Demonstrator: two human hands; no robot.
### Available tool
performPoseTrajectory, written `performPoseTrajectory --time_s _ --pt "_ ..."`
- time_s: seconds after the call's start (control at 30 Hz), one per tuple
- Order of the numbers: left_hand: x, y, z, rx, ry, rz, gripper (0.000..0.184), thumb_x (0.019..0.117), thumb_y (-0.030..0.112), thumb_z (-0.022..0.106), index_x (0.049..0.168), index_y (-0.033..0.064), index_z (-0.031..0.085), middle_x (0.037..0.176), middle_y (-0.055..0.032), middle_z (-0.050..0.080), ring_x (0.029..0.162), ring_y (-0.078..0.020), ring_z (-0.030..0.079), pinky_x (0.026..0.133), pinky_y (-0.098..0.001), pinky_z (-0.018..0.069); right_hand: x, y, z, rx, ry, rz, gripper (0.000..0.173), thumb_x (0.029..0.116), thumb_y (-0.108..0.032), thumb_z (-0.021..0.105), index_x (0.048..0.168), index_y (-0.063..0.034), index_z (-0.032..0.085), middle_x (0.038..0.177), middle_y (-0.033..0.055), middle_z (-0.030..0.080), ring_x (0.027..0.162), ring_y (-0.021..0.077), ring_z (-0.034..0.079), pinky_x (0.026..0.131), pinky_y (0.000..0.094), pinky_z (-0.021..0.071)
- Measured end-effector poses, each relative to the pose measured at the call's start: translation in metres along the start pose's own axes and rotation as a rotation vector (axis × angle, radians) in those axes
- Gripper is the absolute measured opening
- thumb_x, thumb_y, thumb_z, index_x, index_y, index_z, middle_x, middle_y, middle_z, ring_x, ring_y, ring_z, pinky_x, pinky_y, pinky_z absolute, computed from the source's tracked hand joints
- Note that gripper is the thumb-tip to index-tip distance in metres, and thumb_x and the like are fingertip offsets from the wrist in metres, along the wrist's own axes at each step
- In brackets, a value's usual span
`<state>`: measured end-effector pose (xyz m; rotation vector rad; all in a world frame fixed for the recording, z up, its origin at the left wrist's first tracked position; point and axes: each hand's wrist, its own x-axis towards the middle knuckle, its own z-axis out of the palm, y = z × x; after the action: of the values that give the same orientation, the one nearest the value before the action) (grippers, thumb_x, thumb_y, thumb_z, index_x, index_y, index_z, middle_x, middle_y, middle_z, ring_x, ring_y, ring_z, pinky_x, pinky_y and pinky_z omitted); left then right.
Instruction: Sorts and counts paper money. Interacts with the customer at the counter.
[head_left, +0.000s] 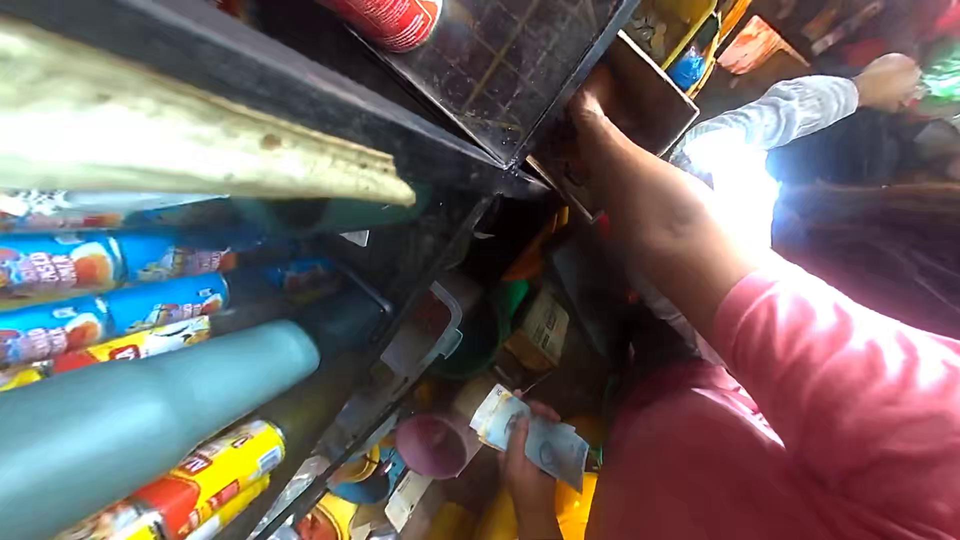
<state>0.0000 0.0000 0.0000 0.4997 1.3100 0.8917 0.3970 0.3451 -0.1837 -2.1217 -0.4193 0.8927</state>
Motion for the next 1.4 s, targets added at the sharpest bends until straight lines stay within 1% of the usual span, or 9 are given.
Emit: performPoseTrajectory --time_s 0.27,0.47,0.6,0.7,0.77,0.9,1.07,1.3,1.4 --pt "-0.022 -0.005 -0.008 -0.051 0.070 0.040 0.040 0.1027 0.025 0.051 0.135 0.0026 0.053 0.093 -0.0144 0.074 0.080 -0.0255 0.075 0.073 -0.0406 0.0640 -0.029 0.000 -0.015 0.025 -0.112 0.055 0.046 0.1009 -0.019 0.060 0.140 0.0050 0.055 0.144 0.0237 0.056 0.138 0.0331 0.051 0.115 0.0469 0.0412" --pt "-0.012 0.020 0.027 -0.174 -0.016 0.142 0.035 0.1014 0.032 0.057 0.119 0.0021 0.064 0.111 -0.0214 0.073 0.110 -0.0363 0.070 0.102 -0.0515 0.0545 -0.113 -0.013 -0.065 0.324 0.433 -0.298 0.035 0.1060 -0.023 0.046 0.121 0.0016 0.066 0.112 0.0121 0.070 0.107 0.0177 0.067 0.097 0.0339 0.0538" --pt "-0.005 0.046 0.042 -0.254 -0.235 0.257 0.051 0.0980 0.029 0.061 0.136 -0.0047 0.052 0.143 -0.0293 0.055 0.140 -0.0421 0.048 0.119 -0.0532 0.0364 -0.273 -0.016 -0.120 0.165 0.172 -0.810 0.032 0.1095 -0.015 0.042 0.116 0.0106 0.061 0.101 0.0161 0.068 0.093 0.0174 0.068 0.086 0.0336 0.0564" --pt "-0.012 0.054 0.049 -0.250 -0.316 0.281 0.051 0.0958 0.030 0.063 0.138 0.0019 0.056 0.147 -0.0197 0.055 0.139 -0.0323 0.051 0.117 -0.0473 0.0406 -0.365 -0.001 -0.145 0.025 -0.265 -1.034 0.024 0.1055 -0.012 0.050 0.114 0.0056 0.064 0.088 0.0149 0.071 0.074 0.0215 0.071 0.065 0.0419 0.0609" --pt "-0.023 0.055 0.056 -0.209 -0.176 0.308 0.035 0.0915 0.022 0.068 0.122 0.0046 0.062 0.115 -0.0114 0.073 0.109 -0.0215 0.070 0.097 -0.0418 0.0576 -0.404 0.009 -0.151 0.037 -0.477 -1.004 0.023 0.1032 -0.014 0.052 0.114 0.0014 0.065 0.083 0.0092 0.071 0.070 0.0177 0.070 0.062 0.0397 0.0600" --pt "-0.036 0.042 0.049 -0.124 -0.278 0.346 0.049 0.0973 0.019 0.057 0.142 0.0018 0.045 0.124 -0.0117 0.067 0.113 -0.0195 0.067 0.099 -0.0414 0.0561 -0.455 0.020 -0.149 0.047 -0.565 -0.929 0.023 0.1065 -0.017 0.049 0.110 -0.0021 0.067 0.081 0.0062 0.069 0.073 0.0141 0.068 0.067 0.0359 0.0592" --pt "-0.062 0.027 0.035 -0.222 -0.130 0.198 0.023 0.1069 0.013 0.044 0.120 -0.0008 0.055 0.094 -0.0085 0.072 0.087 -0.0156 0.072 0.080 -0.0359 0.0623 -0.502 0.045 -0.145 -0.096 -0.621 -0.809 0.053 0.1088 -0.046 0.041 0.137 -0.0043 0.057 0.095 0.0102 0.073 0.086 0.0199 0.072 0.078 0.0435 0.0596" --pt "-0.096 0.001 -0.010 -0.479 -0.377 0.224 0.055 0.1111 0.035 0.017 0.143 0.0001 0.046 0.135 -0.0226 0.064 0.126 -0.0319 0.062 0.107 -0.0462 0.0516 -0.544 0.069 -0.154 -0.018 -0.880 -0.415 0.030 0.0997 -0.022 0.062 0.119 0.0004 0.063 0.098 0.0089 0.072 0.085 0.0158 0.072 0.078 0.0365 0.0630" --pt "-0.119 -0.010 -0.019 -0.551 -0.326 0.158 0.043 0.1089 0.026 0.027 0.135 0.0050 0.054 0.115 -0.0109 0.071 0.103 -0.0191 0.071 0.088 -0.0379 0.0605 -0.564 0.081 -0.141 0.077 -0.864 -0.418 0.024 0.1013 -0.018 0.061 0.116 0.0017 0.062 0.094 0.0092 0.072 0.082 0.0157 0.072 0.076 0.0353 0.0630"
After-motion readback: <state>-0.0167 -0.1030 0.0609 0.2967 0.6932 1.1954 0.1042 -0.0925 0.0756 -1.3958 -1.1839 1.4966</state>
